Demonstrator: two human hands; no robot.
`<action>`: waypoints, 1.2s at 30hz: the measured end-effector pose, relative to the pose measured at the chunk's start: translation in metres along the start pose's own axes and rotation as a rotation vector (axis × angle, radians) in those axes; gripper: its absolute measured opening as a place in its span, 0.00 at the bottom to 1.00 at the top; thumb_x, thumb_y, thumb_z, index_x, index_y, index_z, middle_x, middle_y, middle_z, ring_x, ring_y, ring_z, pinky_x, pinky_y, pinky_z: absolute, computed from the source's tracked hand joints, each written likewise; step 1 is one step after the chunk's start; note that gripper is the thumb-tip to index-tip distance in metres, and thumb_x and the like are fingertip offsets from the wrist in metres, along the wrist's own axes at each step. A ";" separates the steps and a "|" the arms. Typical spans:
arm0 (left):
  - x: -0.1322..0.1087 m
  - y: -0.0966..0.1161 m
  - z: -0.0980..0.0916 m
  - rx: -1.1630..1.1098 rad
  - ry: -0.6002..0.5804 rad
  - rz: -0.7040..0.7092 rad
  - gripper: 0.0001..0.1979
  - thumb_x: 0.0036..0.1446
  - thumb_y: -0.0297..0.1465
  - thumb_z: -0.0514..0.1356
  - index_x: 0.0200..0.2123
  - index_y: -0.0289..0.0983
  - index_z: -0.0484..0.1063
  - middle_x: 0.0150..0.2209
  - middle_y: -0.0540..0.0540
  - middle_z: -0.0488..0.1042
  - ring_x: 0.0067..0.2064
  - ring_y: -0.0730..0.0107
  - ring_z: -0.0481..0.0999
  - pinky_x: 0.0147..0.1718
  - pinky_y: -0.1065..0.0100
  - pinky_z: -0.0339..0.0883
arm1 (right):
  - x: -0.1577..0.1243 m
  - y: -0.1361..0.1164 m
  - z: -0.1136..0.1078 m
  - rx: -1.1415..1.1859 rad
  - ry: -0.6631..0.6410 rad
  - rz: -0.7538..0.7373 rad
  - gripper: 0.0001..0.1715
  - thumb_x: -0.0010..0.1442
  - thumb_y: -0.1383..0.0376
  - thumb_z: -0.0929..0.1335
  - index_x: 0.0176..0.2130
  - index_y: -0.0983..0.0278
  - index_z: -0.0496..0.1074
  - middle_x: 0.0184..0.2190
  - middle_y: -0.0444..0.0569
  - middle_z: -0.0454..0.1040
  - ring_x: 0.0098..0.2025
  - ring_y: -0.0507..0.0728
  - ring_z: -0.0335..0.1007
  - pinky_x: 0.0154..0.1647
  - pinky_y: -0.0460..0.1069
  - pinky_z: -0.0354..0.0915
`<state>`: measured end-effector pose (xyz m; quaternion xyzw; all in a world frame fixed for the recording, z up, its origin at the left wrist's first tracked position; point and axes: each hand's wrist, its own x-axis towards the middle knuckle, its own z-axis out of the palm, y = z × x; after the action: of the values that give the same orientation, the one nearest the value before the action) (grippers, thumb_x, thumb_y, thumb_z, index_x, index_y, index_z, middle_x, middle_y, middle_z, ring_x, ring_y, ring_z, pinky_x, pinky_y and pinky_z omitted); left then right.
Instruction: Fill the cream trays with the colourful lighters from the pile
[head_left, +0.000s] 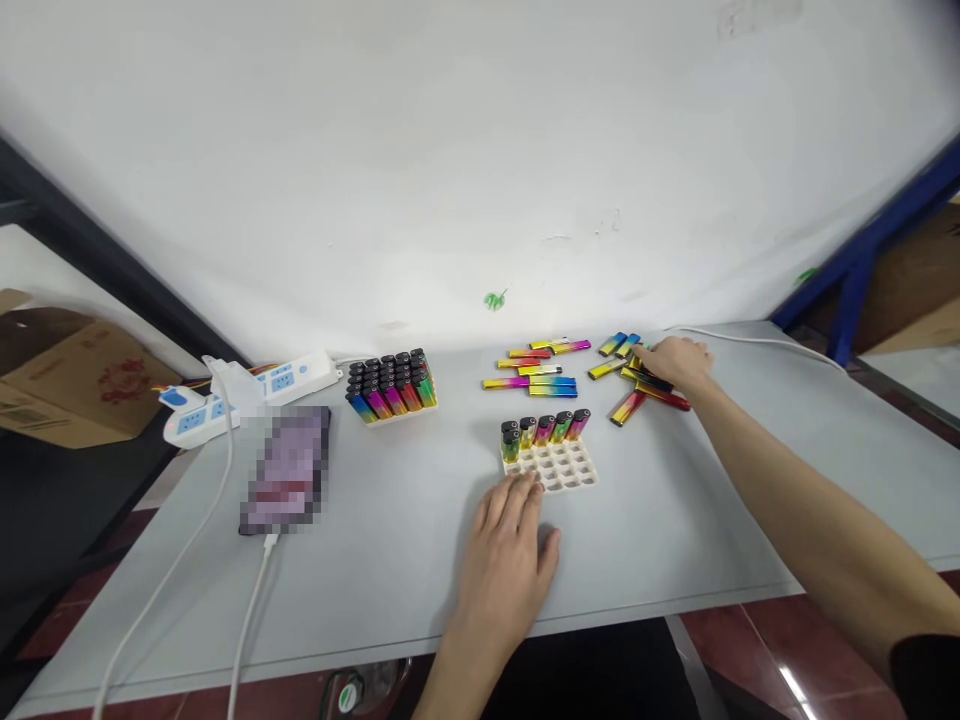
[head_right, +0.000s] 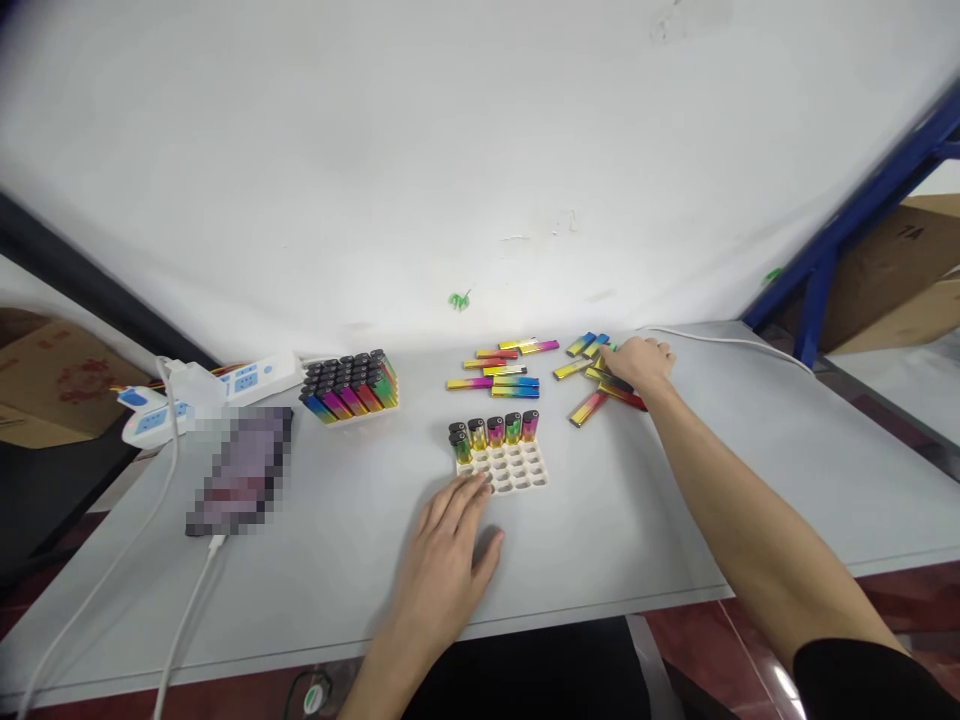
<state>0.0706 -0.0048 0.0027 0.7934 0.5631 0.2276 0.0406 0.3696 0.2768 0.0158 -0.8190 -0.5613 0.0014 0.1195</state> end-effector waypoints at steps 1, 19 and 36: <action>0.000 0.000 -0.001 0.002 0.002 0.000 0.20 0.64 0.32 0.56 0.58 0.35 0.66 0.61 0.40 0.69 0.63 0.53 0.67 0.58 0.49 0.67 | 0.002 -0.001 0.000 -0.004 -0.023 0.027 0.29 0.56 0.49 0.67 0.39 0.72 0.78 0.46 0.71 0.73 0.55 0.75 0.63 0.51 0.64 0.58; 0.000 -0.001 -0.001 0.040 0.003 0.017 0.20 0.64 0.31 0.56 0.58 0.34 0.65 0.61 0.41 0.70 0.63 0.55 0.67 0.59 0.51 0.67 | -0.113 -0.037 -0.031 1.487 -0.169 -0.234 0.17 0.64 0.48 0.62 0.46 0.55 0.63 0.22 0.38 0.61 0.18 0.51 0.58 0.17 0.45 0.56; -0.001 -0.005 0.003 0.025 0.063 0.021 0.19 0.63 0.31 0.56 0.57 0.37 0.65 0.59 0.42 0.72 0.62 0.56 0.68 0.56 0.52 0.69 | -0.148 -0.043 -0.024 1.644 -0.608 0.015 0.32 0.63 0.42 0.58 0.21 0.61 0.57 0.14 0.37 0.45 0.15 0.47 0.37 0.15 0.45 0.38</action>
<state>0.0672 -0.0029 -0.0019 0.7923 0.5585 0.2456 0.0106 0.2782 0.1509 0.0278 -0.4410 -0.3846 0.6246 0.5171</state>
